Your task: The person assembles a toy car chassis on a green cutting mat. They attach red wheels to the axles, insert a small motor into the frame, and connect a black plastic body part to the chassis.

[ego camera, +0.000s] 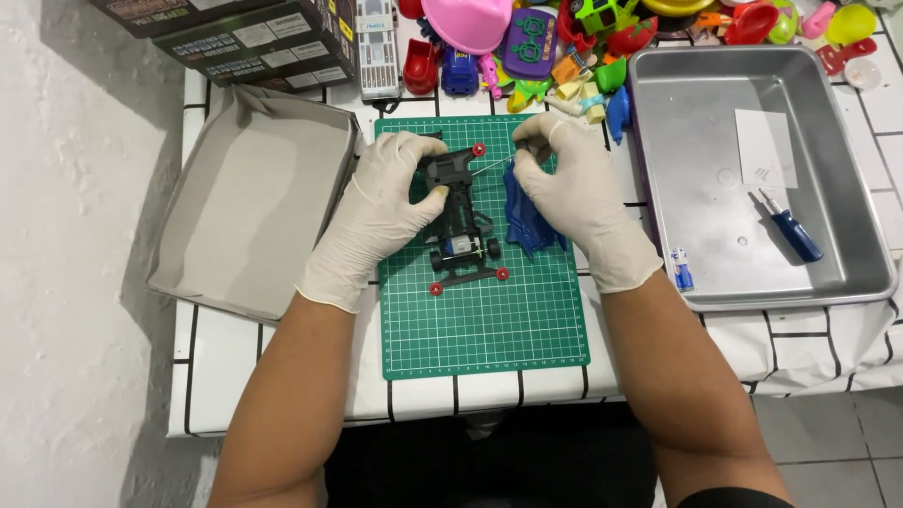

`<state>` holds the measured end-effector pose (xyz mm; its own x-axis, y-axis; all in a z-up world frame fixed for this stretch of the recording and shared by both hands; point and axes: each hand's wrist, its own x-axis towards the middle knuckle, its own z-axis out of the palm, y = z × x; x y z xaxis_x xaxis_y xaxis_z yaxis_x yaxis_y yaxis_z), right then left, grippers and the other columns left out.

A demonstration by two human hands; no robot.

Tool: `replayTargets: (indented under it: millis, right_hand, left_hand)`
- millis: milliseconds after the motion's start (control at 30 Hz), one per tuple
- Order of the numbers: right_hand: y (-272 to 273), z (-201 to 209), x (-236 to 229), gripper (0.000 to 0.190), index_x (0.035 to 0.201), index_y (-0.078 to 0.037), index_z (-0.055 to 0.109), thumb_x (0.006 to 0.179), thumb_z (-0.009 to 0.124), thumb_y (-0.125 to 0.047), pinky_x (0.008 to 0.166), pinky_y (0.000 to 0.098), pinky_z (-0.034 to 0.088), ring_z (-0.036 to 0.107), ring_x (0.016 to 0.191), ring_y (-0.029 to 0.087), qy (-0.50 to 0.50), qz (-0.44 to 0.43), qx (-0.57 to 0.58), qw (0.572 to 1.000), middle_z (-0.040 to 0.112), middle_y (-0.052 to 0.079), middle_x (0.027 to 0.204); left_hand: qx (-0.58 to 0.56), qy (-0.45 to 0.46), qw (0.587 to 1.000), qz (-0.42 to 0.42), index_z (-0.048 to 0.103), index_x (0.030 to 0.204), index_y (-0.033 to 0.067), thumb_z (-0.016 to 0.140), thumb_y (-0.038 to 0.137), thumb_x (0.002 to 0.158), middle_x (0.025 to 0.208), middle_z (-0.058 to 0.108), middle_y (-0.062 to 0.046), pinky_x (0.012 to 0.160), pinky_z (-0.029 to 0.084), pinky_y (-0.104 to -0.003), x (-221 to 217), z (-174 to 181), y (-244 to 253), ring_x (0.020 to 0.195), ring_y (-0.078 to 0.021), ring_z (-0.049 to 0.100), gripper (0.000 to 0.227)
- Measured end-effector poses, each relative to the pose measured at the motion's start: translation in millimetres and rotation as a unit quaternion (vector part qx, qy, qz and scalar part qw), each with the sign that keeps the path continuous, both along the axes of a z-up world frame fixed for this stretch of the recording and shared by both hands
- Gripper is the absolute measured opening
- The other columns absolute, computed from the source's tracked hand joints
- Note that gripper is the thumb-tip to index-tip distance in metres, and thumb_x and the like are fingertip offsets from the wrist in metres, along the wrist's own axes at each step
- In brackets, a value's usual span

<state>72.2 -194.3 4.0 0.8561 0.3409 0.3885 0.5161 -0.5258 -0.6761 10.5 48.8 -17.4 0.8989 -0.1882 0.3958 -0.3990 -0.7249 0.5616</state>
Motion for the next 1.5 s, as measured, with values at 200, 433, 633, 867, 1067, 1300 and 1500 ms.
replayTargets:
  millis: [200, 433, 633, 867, 1067, 1300, 1500]
  right_hand:
    - [-2, 6, -1, 0.025, 0.109, -0.019, 0.075, 0.092, 0.062, -0.007, 0.09, 0.0335, 0.051, 0.067, 0.091, 0.015, 0.129, -0.002, 0.014, 0.992, 0.073, 0.001, 0.09]
    - [-4, 14, -2, 0.025, 0.117, -0.012, 0.073, 0.094, 0.067, -0.007, 0.1, 0.0436, 0.048, 0.068, 0.107, 0.027, 0.176, 0.035, -0.004, 0.984, 0.075, 0.011, 0.104]
    - [0, 27, -8, 0.031, 0.124, -0.01, 0.071, 0.093, 0.072, -0.006, 0.108, 0.0442, 0.044, 0.066, 0.116, 0.026, 0.236, 0.09, -0.018, 0.968, 0.076, 0.013, 0.11]
    - [0, 25, -6, 0.032, 0.123, -0.009, 0.071, 0.091, 0.077, -0.008, 0.108, 0.0422, 0.044, 0.067, 0.114, 0.024, 0.254, 0.103, -0.003, 0.962, 0.077, 0.012, 0.108]
    - [0, 16, -2, 0.033, 0.121, -0.011, 0.073, 0.088, 0.082, -0.012, 0.106, 0.0393, 0.046, 0.068, 0.108, 0.021, 0.259, 0.114, 0.008, 0.959, 0.078, 0.01, 0.105]
    - [0, 15, -1, 0.033, 0.117, -0.01, 0.075, 0.086, 0.085, -0.015, 0.101, 0.0361, 0.049, 0.068, 0.101, 0.019, 0.265, 0.104, 0.021, 0.959, 0.078, 0.007, 0.1]
    - [-1, 11, -1, 0.032, 0.114, -0.008, 0.076, 0.084, 0.086, -0.014, 0.1, 0.039, 0.05, 0.068, 0.099, 0.021, 0.258, 0.098, 0.02, 0.961, 0.077, 0.009, 0.097]
  left_hand:
    - [-0.032, 0.012, 0.999, -0.001, 0.061, 0.128, 0.0128, 0.076, 0.016, 0.085, 0.113, 0.065, -0.007, 0.107, 0.04, -0.04, -7, 10, -4, 0.114, -0.0262, 0.06, 0.046]
    - [-0.044, 0.019, 0.999, 0.004, 0.061, 0.128, 0.0128, 0.076, 0.016, 0.084, 0.112, 0.066, -0.007, 0.106, 0.041, -0.04, -9, 14, -4, 0.114, -0.0259, 0.061, 0.046]
    - [-0.038, 0.024, 0.999, 0.0, 0.061, 0.129, 0.0125, 0.075, 0.015, 0.086, 0.114, 0.066, -0.008, 0.107, 0.04, -0.039, -10, 17, -5, 0.115, -0.0245, 0.06, 0.046]
    - [-0.031, 0.009, 0.999, -0.011, 0.062, 0.129, 0.0119, 0.076, 0.014, 0.085, 0.112, 0.067, -0.009, 0.107, 0.041, -0.04, -12, 23, -7, 0.113, -0.0253, 0.061, 0.047]
    - [-0.012, -0.011, 1.0, -0.019, 0.062, 0.129, 0.0125, 0.074, 0.015, 0.084, 0.109, 0.066, -0.008, 0.106, 0.042, -0.042, -12, 23, -9, 0.11, -0.0261, 0.061, 0.046]
    - [0.0, -0.057, 0.998, -0.022, 0.062, 0.127, 0.0121, 0.073, 0.015, 0.084, 0.106, 0.064, -0.007, 0.105, 0.042, -0.041, -13, 27, -11, 0.107, -0.0261, 0.061, 0.045]
    - [0.001, -0.08, 0.997, -0.022, 0.063, 0.125, 0.0114, 0.072, 0.014, 0.083, 0.102, 0.064, -0.008, 0.103, 0.044, -0.043, -12, 24, -10, 0.103, -0.0277, 0.061, 0.044]
